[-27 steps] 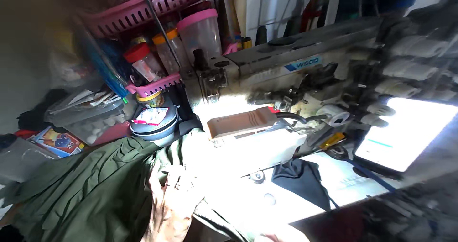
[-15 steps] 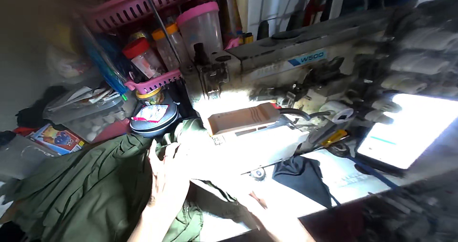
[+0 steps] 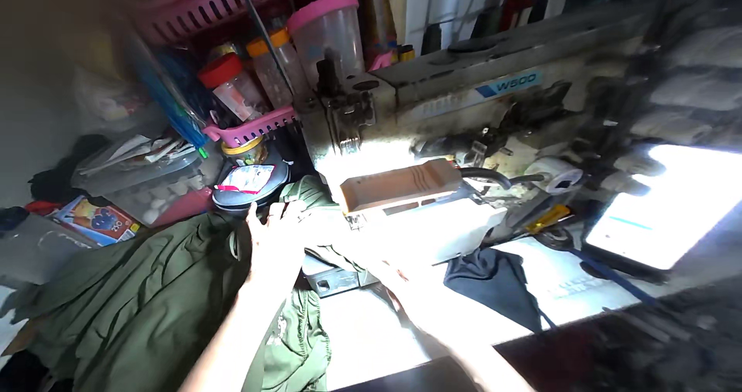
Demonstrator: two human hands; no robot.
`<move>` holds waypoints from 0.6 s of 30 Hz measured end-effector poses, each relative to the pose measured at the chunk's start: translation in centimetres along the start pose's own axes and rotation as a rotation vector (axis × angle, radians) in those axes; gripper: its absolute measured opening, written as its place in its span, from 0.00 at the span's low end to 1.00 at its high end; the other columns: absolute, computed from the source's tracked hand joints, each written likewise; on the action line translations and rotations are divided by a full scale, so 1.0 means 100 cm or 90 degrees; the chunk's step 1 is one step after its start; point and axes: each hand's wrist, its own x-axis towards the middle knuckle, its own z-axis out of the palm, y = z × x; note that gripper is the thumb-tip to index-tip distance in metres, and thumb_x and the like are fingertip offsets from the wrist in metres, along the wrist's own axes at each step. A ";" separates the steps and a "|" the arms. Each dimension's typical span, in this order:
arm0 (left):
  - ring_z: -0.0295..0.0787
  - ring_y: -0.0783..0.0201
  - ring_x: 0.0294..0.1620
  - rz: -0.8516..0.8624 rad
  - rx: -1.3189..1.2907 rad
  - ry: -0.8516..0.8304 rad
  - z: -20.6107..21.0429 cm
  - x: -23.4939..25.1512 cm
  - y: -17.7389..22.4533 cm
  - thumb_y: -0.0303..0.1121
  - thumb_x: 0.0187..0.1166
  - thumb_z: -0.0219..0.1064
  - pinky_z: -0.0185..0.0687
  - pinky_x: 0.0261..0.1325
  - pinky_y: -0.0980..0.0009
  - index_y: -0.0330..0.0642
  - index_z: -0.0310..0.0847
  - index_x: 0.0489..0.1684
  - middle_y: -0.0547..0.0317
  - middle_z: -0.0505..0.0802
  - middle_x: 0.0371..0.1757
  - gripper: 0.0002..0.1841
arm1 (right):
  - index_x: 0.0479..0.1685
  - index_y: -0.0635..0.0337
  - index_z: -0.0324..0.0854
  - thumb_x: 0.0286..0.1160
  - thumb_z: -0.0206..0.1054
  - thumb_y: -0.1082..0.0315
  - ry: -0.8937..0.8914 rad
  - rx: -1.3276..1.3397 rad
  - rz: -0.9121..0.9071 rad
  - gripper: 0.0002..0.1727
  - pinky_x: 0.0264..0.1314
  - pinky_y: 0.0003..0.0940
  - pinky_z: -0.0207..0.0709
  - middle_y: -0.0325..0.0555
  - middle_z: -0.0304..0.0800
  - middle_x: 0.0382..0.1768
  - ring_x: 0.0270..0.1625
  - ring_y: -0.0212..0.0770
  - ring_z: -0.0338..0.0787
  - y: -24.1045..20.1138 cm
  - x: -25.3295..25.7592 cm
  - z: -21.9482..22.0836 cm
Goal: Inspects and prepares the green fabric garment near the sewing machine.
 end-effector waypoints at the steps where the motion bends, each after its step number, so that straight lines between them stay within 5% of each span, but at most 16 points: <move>1: 0.80 0.44 0.76 0.009 -0.007 0.000 -0.001 0.002 -0.001 0.23 0.70 0.72 0.47 0.82 0.27 0.44 0.92 0.57 0.56 0.90 0.69 0.17 | 0.52 0.64 0.86 0.87 0.60 0.58 0.004 -0.016 0.009 0.17 0.27 0.19 0.73 0.35 0.83 0.28 0.22 0.22 0.75 -0.002 0.002 0.000; 5: 0.64 0.39 0.87 0.055 0.032 -0.121 -0.021 0.005 -0.002 0.30 0.71 0.72 0.38 0.82 0.22 0.56 0.86 0.71 0.55 0.82 0.79 0.25 | 0.54 0.63 0.86 0.89 0.58 0.59 -0.008 -0.039 0.031 0.17 0.28 0.21 0.73 0.36 0.82 0.29 0.22 0.24 0.75 -0.006 0.005 -0.002; 8: 0.55 0.42 0.92 0.140 -0.057 -0.162 -0.038 -0.002 0.005 0.37 0.74 0.65 0.36 0.85 0.24 0.52 0.85 0.72 0.56 0.77 0.85 0.24 | 0.53 0.63 0.85 0.90 0.55 0.58 -0.011 -0.035 0.027 0.18 0.30 0.22 0.74 0.34 0.79 0.26 0.23 0.25 0.75 -0.004 0.002 -0.001; 11: 0.67 0.51 0.87 0.202 -0.149 -0.164 -0.041 -0.003 0.011 0.47 0.76 0.63 0.57 0.83 0.34 0.55 0.84 0.72 0.61 0.82 0.81 0.25 | 0.63 0.63 0.83 0.90 0.53 0.59 0.049 0.036 0.004 0.19 0.28 0.18 0.75 0.35 0.84 0.32 0.24 0.22 0.77 -0.003 -0.010 0.005; 13: 0.72 0.53 0.84 0.199 -0.186 -0.212 -0.045 0.004 0.013 0.47 0.76 0.63 0.63 0.81 0.39 0.52 0.84 0.72 0.58 0.82 0.79 0.25 | 0.66 0.69 0.79 0.88 0.52 0.65 0.148 0.092 0.001 0.20 0.28 0.16 0.77 0.36 0.85 0.33 0.25 0.21 0.80 -0.004 -0.026 0.015; 16: 0.78 0.51 0.78 0.185 -0.179 -0.261 -0.051 0.016 0.015 0.46 0.77 0.64 0.69 0.76 0.43 0.55 0.89 0.64 0.54 0.86 0.74 0.20 | 0.61 0.80 0.76 0.86 0.51 0.72 0.225 0.108 0.051 0.18 0.36 0.18 0.79 0.41 0.83 0.34 0.29 0.20 0.80 -0.010 -0.061 0.026; 18: 0.82 0.49 0.70 0.157 -0.130 -0.246 -0.048 0.024 0.023 0.45 0.79 0.65 0.75 0.66 0.44 0.56 0.93 0.56 0.54 0.88 0.68 0.15 | 0.56 0.78 0.80 0.86 0.51 0.73 0.191 0.084 0.048 0.16 0.32 0.19 0.78 0.38 0.82 0.27 0.25 0.20 0.79 0.002 -0.074 0.032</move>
